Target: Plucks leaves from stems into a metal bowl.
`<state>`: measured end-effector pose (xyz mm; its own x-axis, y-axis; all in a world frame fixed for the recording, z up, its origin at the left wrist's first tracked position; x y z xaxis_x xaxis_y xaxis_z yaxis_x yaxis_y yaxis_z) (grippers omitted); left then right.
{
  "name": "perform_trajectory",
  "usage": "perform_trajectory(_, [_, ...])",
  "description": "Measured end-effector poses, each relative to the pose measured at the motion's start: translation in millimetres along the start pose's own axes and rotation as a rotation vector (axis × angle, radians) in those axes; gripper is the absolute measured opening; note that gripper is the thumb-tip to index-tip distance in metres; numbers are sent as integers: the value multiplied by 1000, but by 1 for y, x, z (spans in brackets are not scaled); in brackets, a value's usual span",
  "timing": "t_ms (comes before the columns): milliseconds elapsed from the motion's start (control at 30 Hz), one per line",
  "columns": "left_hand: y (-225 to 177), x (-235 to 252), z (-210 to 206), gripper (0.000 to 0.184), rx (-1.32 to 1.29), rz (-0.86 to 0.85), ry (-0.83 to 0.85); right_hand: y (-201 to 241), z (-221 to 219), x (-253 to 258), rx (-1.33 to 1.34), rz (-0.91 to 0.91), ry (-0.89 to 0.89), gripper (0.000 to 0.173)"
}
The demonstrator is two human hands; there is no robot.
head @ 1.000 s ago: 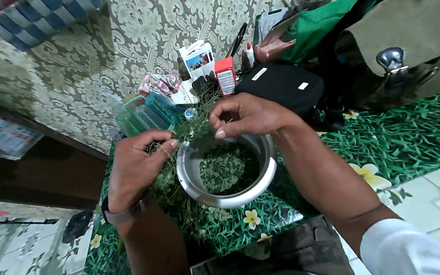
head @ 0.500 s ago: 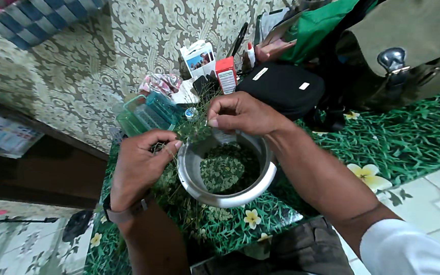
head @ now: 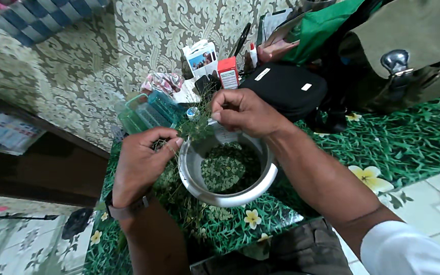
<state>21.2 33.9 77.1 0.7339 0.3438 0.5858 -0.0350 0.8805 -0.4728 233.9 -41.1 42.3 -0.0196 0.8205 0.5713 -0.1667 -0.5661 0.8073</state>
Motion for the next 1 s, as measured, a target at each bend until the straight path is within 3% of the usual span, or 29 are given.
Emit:
perform_trajectory(233, [0,0,4,5,8,26,-43,-2,-5,-4,-28,-85,131,13])
perform_trajectory(533, [1,-1,6,5,-19,14,-50,-2,0,-2,-36,-83,99,4])
perform_trajectory(633, [0,0,3,4,-26,20,-34,3,-5,-2,-11,-71,77,18])
perform_trajectory(767, [-1,2,-2,5,-31,8,-16,0,-15,-4,54,-57,55,4])
perform_trajectory(1000, [0,0,4,6,-19,32,-60,3,0,-9,115,-115,10,6])
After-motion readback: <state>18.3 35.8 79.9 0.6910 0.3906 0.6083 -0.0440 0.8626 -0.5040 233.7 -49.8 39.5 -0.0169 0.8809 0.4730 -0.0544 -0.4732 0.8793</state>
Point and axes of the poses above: each hand's wrist, its own x-axis towards the middle knuckle, its own z-axis out of the back of the hand, y = z × x, the point moved 5 cm from there along x, towards the middle knuckle, and after that the axes turned 5 degrees about -z, right-handed, at the moved point
